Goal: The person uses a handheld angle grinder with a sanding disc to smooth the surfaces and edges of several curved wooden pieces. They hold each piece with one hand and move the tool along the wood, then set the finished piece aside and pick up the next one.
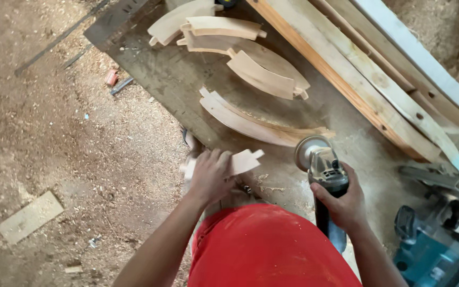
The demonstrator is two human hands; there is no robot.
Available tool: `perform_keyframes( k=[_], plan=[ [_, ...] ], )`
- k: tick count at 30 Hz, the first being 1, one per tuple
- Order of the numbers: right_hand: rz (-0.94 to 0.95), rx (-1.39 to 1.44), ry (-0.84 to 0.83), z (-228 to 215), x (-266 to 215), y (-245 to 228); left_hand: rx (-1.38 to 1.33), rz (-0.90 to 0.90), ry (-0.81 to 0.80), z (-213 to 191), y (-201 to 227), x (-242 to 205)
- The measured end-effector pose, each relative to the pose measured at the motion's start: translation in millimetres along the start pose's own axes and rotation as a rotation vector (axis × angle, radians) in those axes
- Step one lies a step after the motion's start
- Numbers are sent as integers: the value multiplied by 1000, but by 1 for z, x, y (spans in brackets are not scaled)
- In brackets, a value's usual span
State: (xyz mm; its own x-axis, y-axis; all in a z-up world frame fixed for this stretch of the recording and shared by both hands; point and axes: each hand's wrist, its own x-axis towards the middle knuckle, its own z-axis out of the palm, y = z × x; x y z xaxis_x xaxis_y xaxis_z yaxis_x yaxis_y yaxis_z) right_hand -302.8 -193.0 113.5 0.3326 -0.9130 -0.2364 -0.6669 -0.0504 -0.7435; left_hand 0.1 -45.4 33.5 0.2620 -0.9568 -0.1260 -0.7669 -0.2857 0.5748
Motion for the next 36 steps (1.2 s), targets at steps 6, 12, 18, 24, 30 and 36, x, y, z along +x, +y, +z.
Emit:
perform_keyframes(
  k=[6,12,18,24,30,36],
  plan=[
    [39,-87,-156,14,15,-22,-171,-125,-5,7,-26,-30],
    [-94,-192,-293,41,22,-55,-128,-309,-81,29,-19,-25],
    [-188,-287,-323,64,17,-76,-180,-260,-133,18,-26,-24],
    [-167,-375,-360,79,17,-83,-136,-255,-169,12,-27,-22],
    [-179,-432,-378,89,17,-86,-115,-228,-206,9,-30,-19],
    [-221,-421,-393,93,16,-89,-115,-208,-206,8,-32,-19]
  ],
)
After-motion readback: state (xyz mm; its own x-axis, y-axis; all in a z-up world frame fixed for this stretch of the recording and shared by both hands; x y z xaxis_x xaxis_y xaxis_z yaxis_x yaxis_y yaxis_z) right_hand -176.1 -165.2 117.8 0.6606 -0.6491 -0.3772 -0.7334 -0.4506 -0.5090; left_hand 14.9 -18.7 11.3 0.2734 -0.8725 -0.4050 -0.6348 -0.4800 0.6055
